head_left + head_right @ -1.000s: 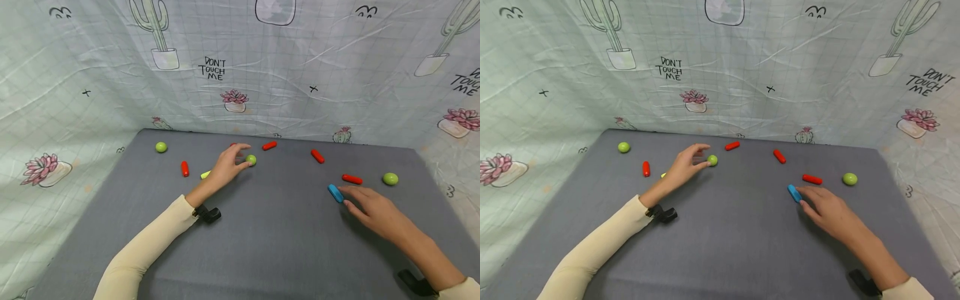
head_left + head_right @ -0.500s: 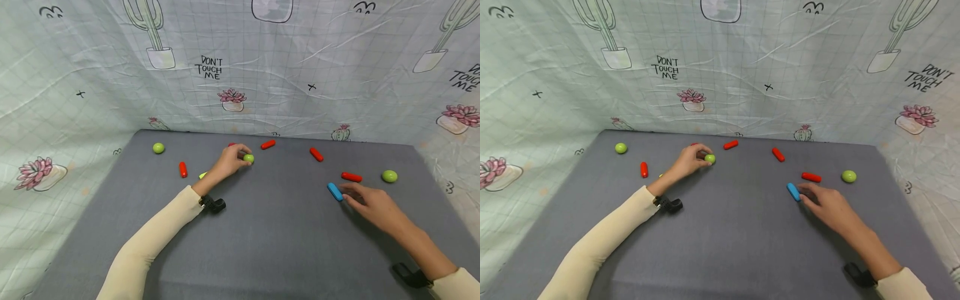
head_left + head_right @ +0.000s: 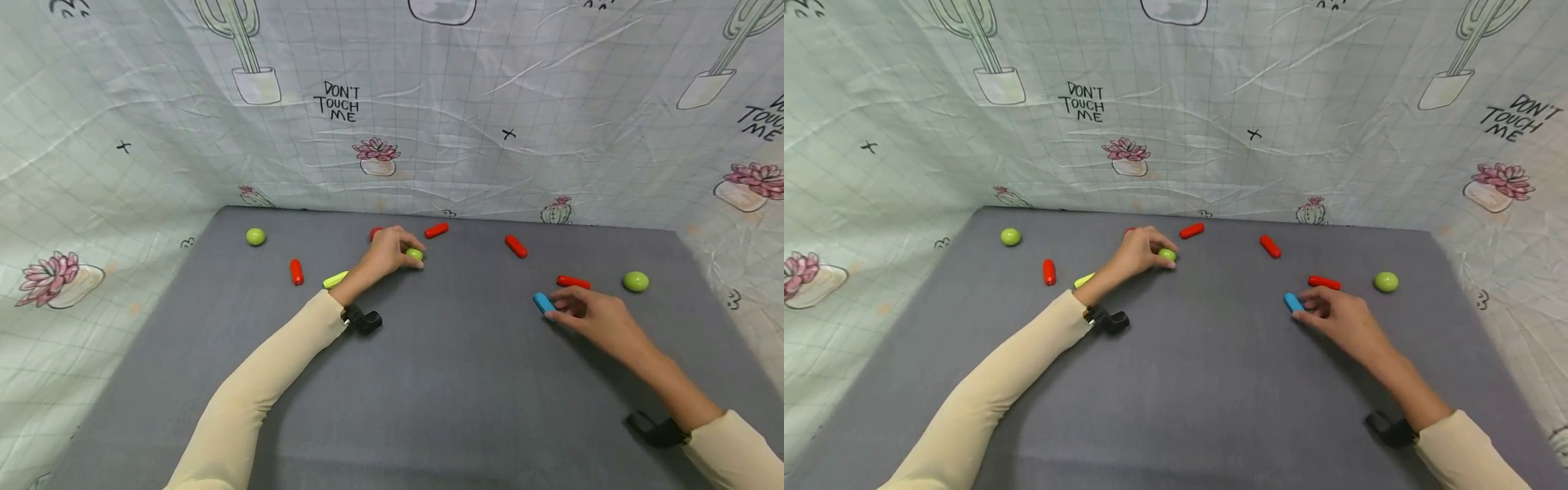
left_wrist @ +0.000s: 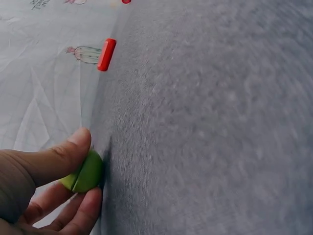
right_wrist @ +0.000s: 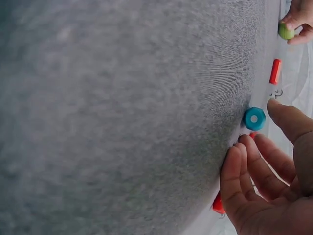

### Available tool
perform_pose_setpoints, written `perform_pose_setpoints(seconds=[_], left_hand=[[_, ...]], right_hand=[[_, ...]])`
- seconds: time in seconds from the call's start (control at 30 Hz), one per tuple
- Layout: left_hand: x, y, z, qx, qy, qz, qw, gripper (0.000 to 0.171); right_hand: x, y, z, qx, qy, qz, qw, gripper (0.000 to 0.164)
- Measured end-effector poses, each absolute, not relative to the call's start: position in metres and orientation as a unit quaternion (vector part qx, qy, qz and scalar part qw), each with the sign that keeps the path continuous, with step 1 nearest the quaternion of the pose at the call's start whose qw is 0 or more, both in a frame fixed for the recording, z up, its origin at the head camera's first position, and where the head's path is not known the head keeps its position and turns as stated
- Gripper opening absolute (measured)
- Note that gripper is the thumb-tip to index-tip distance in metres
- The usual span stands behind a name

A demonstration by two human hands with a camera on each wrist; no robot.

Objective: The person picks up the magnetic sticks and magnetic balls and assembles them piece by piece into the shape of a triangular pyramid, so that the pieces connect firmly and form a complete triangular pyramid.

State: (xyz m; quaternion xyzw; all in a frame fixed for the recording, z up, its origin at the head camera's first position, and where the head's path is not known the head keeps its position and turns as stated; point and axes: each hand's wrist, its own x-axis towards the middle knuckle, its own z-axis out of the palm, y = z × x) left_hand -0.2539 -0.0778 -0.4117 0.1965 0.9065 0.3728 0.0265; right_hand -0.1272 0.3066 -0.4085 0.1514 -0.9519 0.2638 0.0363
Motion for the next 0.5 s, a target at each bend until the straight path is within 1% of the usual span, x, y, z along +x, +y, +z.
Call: perform_pose_setpoints(seconds=[0.23,0.5], left_hand=[[-0.2558,-0.0812,-0.4125,0.181,0.898,0.4,0.034,0.035],[-0.2536,-0.0849,-0.4132,0.166,0.898,0.406,0.04,0.034]], right_hand=[[-0.1356,0.3032,-0.4076,0.141,-0.953,0.269,0.012,0.034],[-0.138,0.3024,-0.409,0.151,-0.953,0.262,0.005,0.029]])
